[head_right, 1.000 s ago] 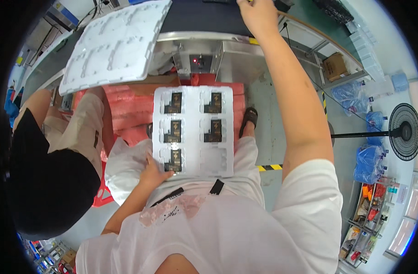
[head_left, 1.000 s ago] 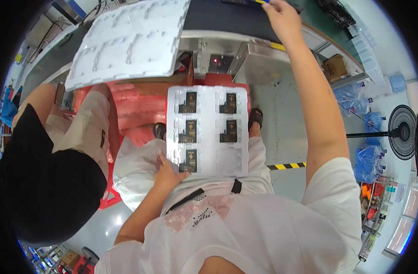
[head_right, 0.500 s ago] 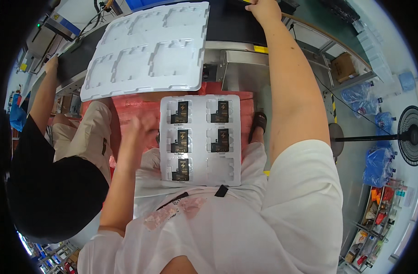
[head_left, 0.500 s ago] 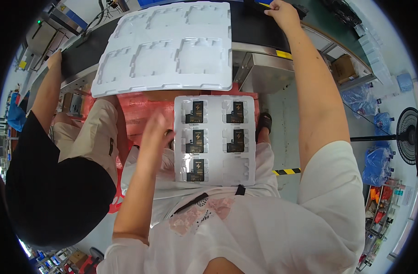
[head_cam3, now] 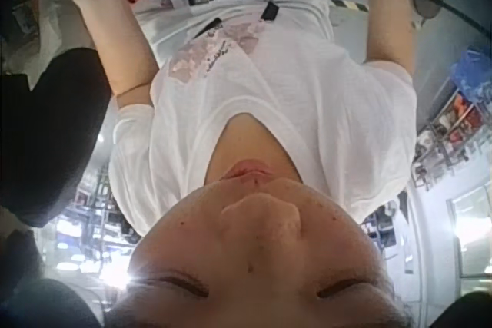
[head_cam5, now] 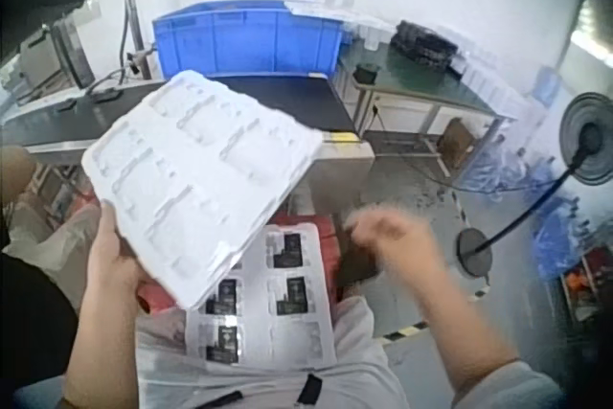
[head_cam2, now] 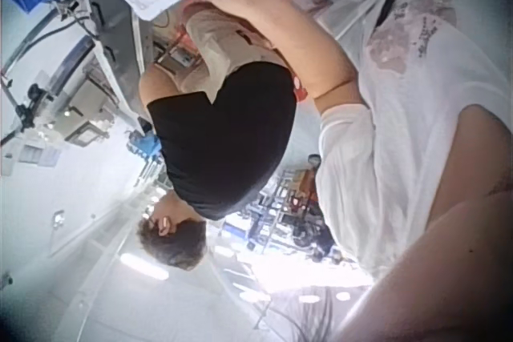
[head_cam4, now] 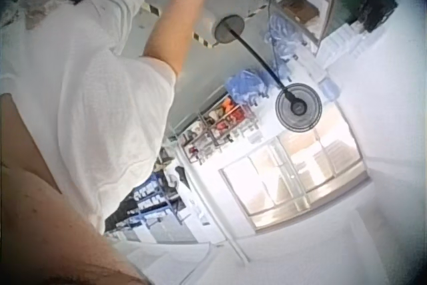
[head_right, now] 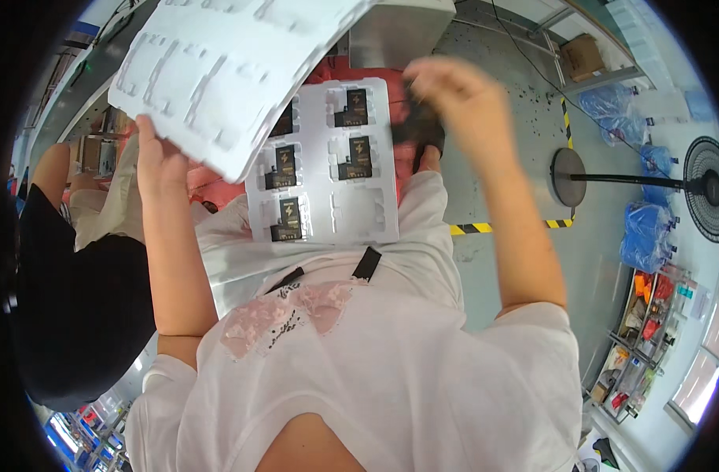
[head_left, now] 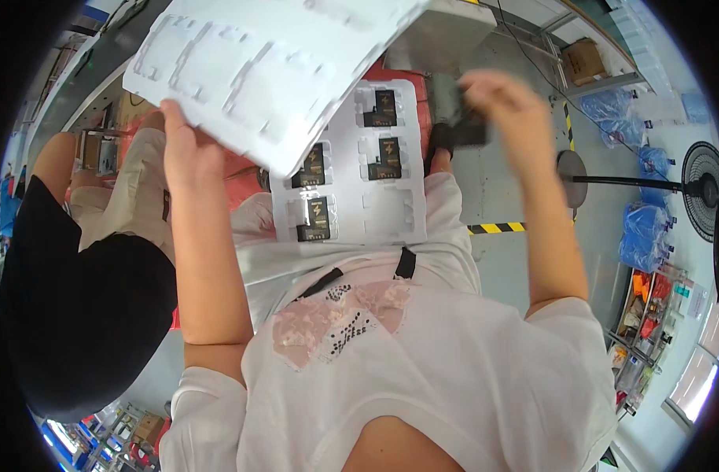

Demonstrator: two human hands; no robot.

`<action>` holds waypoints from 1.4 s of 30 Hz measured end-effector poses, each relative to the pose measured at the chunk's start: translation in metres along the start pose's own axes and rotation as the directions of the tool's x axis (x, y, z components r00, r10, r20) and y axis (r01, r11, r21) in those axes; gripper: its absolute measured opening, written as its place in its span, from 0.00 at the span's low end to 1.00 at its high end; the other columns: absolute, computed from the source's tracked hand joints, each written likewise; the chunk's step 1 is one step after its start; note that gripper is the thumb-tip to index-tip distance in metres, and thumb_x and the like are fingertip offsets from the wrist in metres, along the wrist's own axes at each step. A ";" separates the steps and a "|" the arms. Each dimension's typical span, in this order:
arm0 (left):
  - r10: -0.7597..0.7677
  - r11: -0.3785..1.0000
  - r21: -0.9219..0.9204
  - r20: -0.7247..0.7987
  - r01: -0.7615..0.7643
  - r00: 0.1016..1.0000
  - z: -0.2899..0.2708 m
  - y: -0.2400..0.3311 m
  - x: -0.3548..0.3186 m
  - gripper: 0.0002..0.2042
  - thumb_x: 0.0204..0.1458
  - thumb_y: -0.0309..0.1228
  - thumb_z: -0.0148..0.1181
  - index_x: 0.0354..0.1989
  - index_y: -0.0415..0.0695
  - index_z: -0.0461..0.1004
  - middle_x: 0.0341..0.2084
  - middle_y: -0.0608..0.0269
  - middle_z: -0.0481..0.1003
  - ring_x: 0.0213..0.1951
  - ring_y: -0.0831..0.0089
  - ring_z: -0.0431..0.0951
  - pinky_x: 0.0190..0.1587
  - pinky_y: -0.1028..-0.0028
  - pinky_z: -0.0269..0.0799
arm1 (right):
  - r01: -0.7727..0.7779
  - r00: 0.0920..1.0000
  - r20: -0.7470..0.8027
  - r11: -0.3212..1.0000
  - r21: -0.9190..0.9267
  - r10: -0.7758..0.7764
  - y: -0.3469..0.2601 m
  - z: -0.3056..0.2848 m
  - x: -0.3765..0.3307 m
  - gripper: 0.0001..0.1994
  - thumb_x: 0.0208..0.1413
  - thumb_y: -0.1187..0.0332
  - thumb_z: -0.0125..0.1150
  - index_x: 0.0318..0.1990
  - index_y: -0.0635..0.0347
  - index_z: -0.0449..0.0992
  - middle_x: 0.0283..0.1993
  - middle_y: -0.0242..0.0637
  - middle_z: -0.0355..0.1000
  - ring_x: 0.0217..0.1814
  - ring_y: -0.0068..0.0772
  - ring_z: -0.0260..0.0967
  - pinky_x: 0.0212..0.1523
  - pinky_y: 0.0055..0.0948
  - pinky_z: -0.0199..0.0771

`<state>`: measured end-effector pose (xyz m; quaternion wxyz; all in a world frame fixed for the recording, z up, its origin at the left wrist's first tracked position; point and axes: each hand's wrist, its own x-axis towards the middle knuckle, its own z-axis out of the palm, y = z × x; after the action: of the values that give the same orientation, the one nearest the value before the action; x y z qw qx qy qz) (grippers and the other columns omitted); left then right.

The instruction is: The person places small black electronic components into a white foam tray. They repeatedly pick up the components from a nearby conveyor belt and insert them into the designated slots within the tray. The person handles the components one by one, filling the tray systematically.

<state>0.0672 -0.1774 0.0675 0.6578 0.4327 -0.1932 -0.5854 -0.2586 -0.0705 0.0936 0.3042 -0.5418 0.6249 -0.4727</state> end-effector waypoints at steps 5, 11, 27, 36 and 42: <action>-0.042 0.995 0.084 -0.137 0.054 0.990 -0.027 0.018 -0.023 0.22 0.60 0.40 0.44 0.59 0.40 0.58 0.57 0.56 0.61 0.57 0.60 0.62 0.58 0.59 0.61 | -0.295 0.915 0.291 0.956 0.014 0.278 0.103 0.077 -0.096 0.08 0.50 0.72 0.60 0.38 0.60 0.77 0.35 0.32 0.74 0.36 0.21 0.69 0.39 0.20 0.68; -0.062 0.991 0.102 -0.185 0.082 0.981 -0.062 0.038 -0.048 0.23 0.59 0.41 0.46 0.57 0.39 0.60 0.54 0.57 0.64 0.55 0.61 0.65 0.56 0.61 0.64 | 0.205 0.969 0.195 0.928 -0.312 -0.149 0.110 0.094 -0.134 0.14 0.47 0.76 0.57 0.44 0.61 0.73 0.45 0.44 0.68 0.43 0.42 0.67 0.44 0.32 0.69; -0.228 0.624 0.776 0.066 0.094 0.972 -0.118 -0.044 -0.048 0.21 0.53 0.44 0.52 0.37 0.33 0.74 0.31 0.60 0.76 0.34 0.73 0.74 0.38 0.72 0.68 | -0.482 0.876 0.162 0.837 0.261 0.454 0.089 0.073 -0.102 0.23 0.55 0.51 0.53 0.42 0.67 0.73 0.31 0.34 0.70 0.25 0.23 0.63 0.26 0.24 0.64; 0.037 0.253 0.891 0.380 -0.377 0.924 -0.140 -0.154 0.014 0.14 0.53 0.35 0.46 0.33 0.34 0.70 0.33 0.35 0.71 0.38 0.40 0.69 0.41 0.57 0.64 | -0.452 0.890 -0.138 0.881 -0.142 0.434 0.139 0.094 -0.079 0.25 0.49 0.52 0.58 0.43 0.69 0.72 0.38 0.54 0.70 0.43 0.50 0.68 0.48 0.38 0.64; 0.058 0.304 0.909 0.282 -0.286 0.958 -0.141 -0.161 0.013 0.14 0.54 0.34 0.45 0.38 0.32 0.67 0.35 0.35 0.70 0.39 0.43 0.70 0.43 0.57 0.63 | -0.440 0.897 -0.181 0.860 -0.258 0.404 0.167 0.111 -0.084 0.26 0.51 0.51 0.56 0.43 0.70 0.71 0.44 0.59 0.66 0.48 0.56 0.63 0.49 0.40 0.63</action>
<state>0.0802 -0.1315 -0.1413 0.3201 0.6500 -0.6055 -0.3293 -0.2053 -0.0243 -0.1118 0.2787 -0.4009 0.8085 -0.3285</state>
